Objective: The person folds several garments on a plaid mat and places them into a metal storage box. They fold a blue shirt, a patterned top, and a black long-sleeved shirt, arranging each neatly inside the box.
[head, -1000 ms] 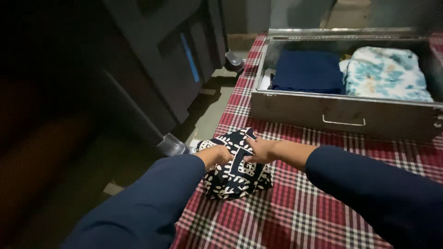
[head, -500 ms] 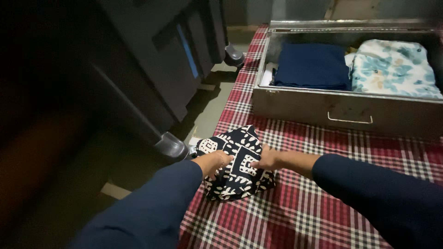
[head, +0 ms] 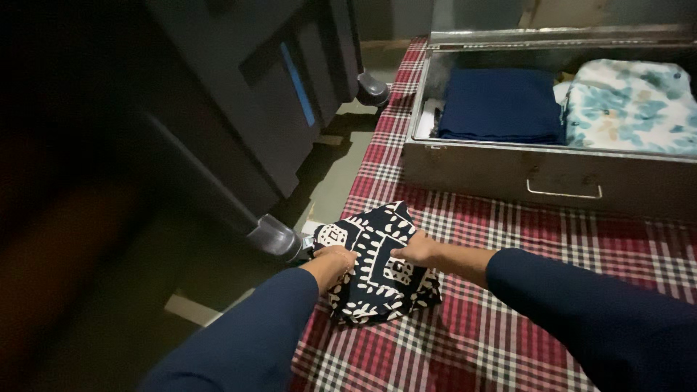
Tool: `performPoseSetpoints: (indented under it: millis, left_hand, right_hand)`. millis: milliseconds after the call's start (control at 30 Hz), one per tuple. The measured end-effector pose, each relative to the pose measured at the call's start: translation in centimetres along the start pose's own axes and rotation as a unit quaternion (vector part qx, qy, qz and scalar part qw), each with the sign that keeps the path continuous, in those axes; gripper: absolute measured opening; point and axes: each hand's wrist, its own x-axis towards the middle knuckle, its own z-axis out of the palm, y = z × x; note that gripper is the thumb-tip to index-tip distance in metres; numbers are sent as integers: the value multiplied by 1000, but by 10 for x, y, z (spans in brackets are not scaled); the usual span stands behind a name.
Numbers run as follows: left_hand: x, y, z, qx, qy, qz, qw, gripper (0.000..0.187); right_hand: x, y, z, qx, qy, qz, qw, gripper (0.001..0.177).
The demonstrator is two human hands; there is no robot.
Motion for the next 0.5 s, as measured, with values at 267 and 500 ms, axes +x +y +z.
performPoseSetpoints:
  millis: [267, 500]
  left_hand:
    - [-39, -9, 14, -628, 51, -186, 754, 71]
    - [-27, -8, 10, -681, 81, -263, 679, 73]
  right_hand:
    - [15, 0, 0, 47, -9, 37, 998, 55]
    - [8, -2, 5, 41, 27, 25, 999, 57]
